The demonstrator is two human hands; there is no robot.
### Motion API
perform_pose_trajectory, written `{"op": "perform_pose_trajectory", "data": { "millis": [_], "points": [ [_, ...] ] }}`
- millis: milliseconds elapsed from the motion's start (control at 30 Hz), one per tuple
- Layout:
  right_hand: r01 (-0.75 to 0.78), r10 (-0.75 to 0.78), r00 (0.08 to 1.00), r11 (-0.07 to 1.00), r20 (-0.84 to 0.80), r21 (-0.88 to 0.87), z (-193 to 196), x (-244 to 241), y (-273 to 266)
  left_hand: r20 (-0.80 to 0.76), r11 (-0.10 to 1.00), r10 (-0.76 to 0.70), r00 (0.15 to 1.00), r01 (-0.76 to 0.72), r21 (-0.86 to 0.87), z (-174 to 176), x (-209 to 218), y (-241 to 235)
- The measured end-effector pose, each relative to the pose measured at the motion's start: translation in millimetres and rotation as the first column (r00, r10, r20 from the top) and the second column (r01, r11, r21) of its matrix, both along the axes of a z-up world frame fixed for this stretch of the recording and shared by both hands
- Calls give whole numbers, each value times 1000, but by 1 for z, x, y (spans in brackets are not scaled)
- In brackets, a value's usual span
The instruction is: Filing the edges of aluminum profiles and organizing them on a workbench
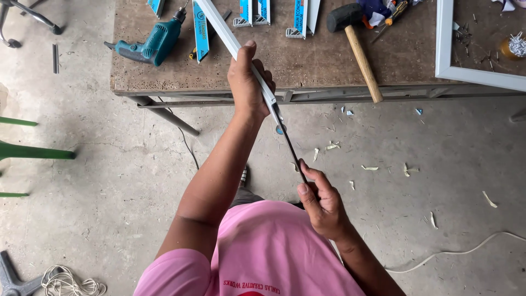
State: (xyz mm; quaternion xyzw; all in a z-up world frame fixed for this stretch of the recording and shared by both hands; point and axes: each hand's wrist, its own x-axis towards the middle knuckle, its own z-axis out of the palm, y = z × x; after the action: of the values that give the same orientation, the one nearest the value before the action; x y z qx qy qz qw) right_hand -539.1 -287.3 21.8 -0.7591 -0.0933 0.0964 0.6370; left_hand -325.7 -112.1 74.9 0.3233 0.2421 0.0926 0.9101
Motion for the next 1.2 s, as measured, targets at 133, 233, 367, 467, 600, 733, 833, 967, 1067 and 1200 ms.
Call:
{"op": "perform_pose_trajectory", "data": {
  "millis": [133,233,367,467,600,733,833,967,1067,1200],
  "points": [
    [74,-51,991,980,-125,187,-15,9,-1,9,996,-1,1000,1,-90,-5,7,3],
    [169,-138,980,958,-146,232,-15,10,18,-15,993,8,1000,-9,-117,-4,13,13],
    [123,-99,982,981,-160,149,-19,11,23,8,999,-22,1000,22,-23,9,17,29],
    [96,-88,989,994,-121,60,-3,25,26,31,1000,-17,999,16,24,5,28,37],
    [196,-160,970,960,-180,200,9,62,61,81,979,-166,983,155,132,-11,19,15],
    [117,-109,988,991,-108,72,16,46,55,65,995,-20,998,14,99,-19,50,40],
    [158,-146,980,984,-134,81,23,65,64,48,949,-139,989,119,293,-28,37,29],
    [243,-161,930,943,-331,226,29,49,56,-52,912,-115,992,126,390,-47,61,33],
    [214,-189,958,971,-215,102,16,12,35,-96,899,28,995,17,438,-51,88,63],
    [368,-272,921,841,280,-395,-7,23,37,-201,855,-6,980,109,506,-69,94,55]
  ]
}}
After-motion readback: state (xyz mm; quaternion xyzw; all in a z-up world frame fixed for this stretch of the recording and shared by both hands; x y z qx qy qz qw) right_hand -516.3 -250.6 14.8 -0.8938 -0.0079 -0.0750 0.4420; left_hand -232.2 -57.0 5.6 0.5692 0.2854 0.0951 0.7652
